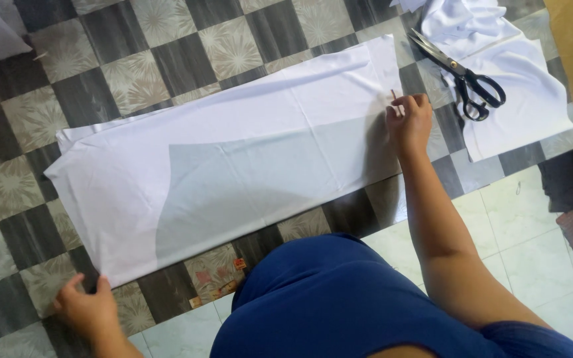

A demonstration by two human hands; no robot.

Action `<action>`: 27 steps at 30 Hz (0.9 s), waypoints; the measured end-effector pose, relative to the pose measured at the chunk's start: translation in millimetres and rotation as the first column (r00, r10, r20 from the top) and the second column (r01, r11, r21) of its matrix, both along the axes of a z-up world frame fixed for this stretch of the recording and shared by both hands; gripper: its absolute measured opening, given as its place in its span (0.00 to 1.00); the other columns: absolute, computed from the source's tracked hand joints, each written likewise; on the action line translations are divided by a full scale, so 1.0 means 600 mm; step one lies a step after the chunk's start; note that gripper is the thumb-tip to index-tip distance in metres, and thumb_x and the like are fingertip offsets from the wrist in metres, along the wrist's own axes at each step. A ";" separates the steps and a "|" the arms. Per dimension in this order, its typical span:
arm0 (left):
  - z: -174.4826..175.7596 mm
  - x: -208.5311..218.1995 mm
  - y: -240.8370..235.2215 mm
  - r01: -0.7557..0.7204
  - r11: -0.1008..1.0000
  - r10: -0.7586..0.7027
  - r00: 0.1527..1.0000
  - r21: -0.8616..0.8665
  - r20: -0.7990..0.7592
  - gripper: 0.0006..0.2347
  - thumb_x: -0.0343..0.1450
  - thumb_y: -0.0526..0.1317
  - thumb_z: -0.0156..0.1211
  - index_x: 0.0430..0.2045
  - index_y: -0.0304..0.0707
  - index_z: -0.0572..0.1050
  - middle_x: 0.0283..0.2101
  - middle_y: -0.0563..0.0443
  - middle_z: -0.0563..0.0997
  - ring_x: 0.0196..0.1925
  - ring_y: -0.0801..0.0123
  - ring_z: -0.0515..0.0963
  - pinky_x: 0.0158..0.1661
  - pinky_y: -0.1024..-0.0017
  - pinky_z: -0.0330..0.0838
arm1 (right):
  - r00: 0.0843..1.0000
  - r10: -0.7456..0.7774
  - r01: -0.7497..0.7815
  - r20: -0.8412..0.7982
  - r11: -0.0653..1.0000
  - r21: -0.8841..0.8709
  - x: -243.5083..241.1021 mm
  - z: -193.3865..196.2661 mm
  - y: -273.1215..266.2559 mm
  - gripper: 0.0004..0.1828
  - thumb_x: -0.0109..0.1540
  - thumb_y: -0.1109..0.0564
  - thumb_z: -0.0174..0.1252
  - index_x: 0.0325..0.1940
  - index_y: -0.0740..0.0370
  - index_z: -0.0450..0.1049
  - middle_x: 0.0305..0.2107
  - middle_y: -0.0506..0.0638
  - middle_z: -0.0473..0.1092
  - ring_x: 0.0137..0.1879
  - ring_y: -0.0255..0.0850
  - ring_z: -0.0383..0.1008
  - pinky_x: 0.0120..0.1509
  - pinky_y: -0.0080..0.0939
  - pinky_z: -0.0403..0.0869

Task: Cut white fabric into specific patterns using large scissors on a checkered table

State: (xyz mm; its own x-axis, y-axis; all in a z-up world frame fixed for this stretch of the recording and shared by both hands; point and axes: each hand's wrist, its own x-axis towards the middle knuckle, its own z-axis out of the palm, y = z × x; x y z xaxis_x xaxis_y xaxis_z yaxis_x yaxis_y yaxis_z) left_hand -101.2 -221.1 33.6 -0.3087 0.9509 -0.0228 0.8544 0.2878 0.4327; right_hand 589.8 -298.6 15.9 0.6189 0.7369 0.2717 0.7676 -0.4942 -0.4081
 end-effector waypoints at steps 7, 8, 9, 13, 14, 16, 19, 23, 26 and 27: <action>0.024 0.187 0.030 0.633 0.735 -0.591 0.774 0.243 -0.228 0.21 0.64 0.38 0.61 0.52 0.35 0.71 0.57 0.32 0.69 0.59 0.38 0.66 0.55 0.47 0.58 | 0.822 0.558 -0.541 0.118 0.828 -0.144 -0.156 0.043 -0.008 0.32 0.59 0.51 0.54 0.66 0.62 0.61 0.63 0.63 0.57 0.66 0.63 0.57 0.62 0.66 0.60; 0.023 0.178 0.023 0.622 0.745 -0.577 0.783 0.243 -0.234 0.21 0.64 0.38 0.61 0.52 0.35 0.71 0.57 0.32 0.69 0.59 0.38 0.66 0.55 0.47 0.58 | 0.813 0.571 -0.556 0.116 0.819 -0.138 -0.157 0.050 -0.011 0.32 0.59 0.51 0.54 0.66 0.62 0.61 0.63 0.63 0.57 0.66 0.63 0.57 0.62 0.66 0.60; 0.019 0.172 0.019 0.634 0.756 -0.566 0.758 0.164 -0.324 0.22 0.66 0.40 0.57 0.56 0.37 0.68 0.61 0.35 0.67 0.63 0.43 0.63 0.56 0.47 0.56 | 0.855 0.517 -0.492 0.034 0.832 -0.255 -0.155 0.058 -0.015 0.35 0.60 0.44 0.50 0.68 0.61 0.58 0.65 0.62 0.53 0.69 0.61 0.52 0.67 0.66 0.53; -0.040 0.077 0.015 0.342 0.940 -0.320 0.884 0.003 -0.341 0.27 0.70 0.44 0.51 0.65 0.35 0.58 0.67 0.33 0.57 0.69 0.40 0.53 0.58 0.33 0.49 | 0.934 0.351 -0.347 -0.073 0.833 -0.430 -0.114 0.063 -0.035 0.44 0.61 0.33 0.43 0.72 0.63 0.50 0.69 0.62 0.46 0.74 0.59 0.41 0.72 0.68 0.40; -0.020 0.093 0.024 0.338 0.941 -0.317 0.885 0.004 -0.341 0.27 0.70 0.44 0.51 0.65 0.35 0.58 0.67 0.33 0.57 0.69 0.40 0.53 0.58 0.33 0.49 | 0.932 0.354 -0.350 -0.073 0.833 -0.429 -0.116 0.059 -0.037 0.44 0.61 0.33 0.43 0.72 0.63 0.50 0.69 0.62 0.46 0.74 0.59 0.41 0.72 0.68 0.40; 0.020 0.126 0.045 0.129 0.991 -0.114 0.944 0.028 -0.309 0.26 0.70 0.40 0.54 0.62 0.26 0.59 0.65 0.24 0.58 0.69 0.40 0.48 0.58 0.31 0.39 | 0.945 0.328 -0.303 -0.023 0.842 -0.446 -0.118 0.053 -0.033 0.44 0.62 0.34 0.42 0.72 0.66 0.49 0.69 0.64 0.46 0.74 0.60 0.40 0.71 0.70 0.39; 0.007 0.256 0.085 0.468 0.860 -0.425 0.878 0.203 -0.220 0.27 0.64 0.33 0.62 0.59 0.26 0.62 0.62 0.27 0.63 0.66 0.38 0.58 0.57 0.36 0.43 | 0.875 0.478 -0.469 -0.068 0.806 -0.361 -0.199 0.077 0.010 0.42 0.61 0.39 0.48 0.71 0.66 0.50 0.67 0.64 0.49 0.71 0.64 0.45 0.68 0.73 0.45; 0.006 0.362 0.154 0.641 0.755 -0.617 0.765 0.138 -0.183 0.18 0.69 0.36 0.52 0.56 0.41 0.67 0.66 0.42 0.61 0.69 0.50 0.55 0.60 0.38 0.44 | 0.848 0.524 -0.505 -0.081 0.751 -0.425 -0.223 0.042 0.036 0.41 0.62 0.33 0.38 0.71 0.59 0.49 0.70 0.54 0.44 0.74 0.56 0.40 0.70 0.70 0.44; -0.034 0.347 0.249 0.599 0.781 -0.556 0.796 0.177 -0.239 0.19 0.66 0.32 0.56 0.53 0.41 0.71 0.63 0.41 0.65 0.67 0.48 0.59 0.59 0.36 0.46 | 0.891 0.446 -0.439 -0.083 0.802 -0.405 -0.184 0.043 0.031 0.41 0.62 0.35 0.41 0.71 0.62 0.50 0.69 0.59 0.46 0.73 0.59 0.42 0.69 0.72 0.46; -0.048 0.338 0.276 0.569 0.793 -0.520 0.818 0.218 -0.246 0.18 0.67 0.33 0.56 0.53 0.44 0.72 0.63 0.44 0.66 0.67 0.50 0.59 0.58 0.38 0.49 | 0.919 0.390 -0.378 -0.057 0.829 -0.413 -0.164 0.038 0.024 0.41 0.62 0.36 0.43 0.71 0.63 0.51 0.69 0.60 0.46 0.73 0.60 0.43 0.68 0.73 0.46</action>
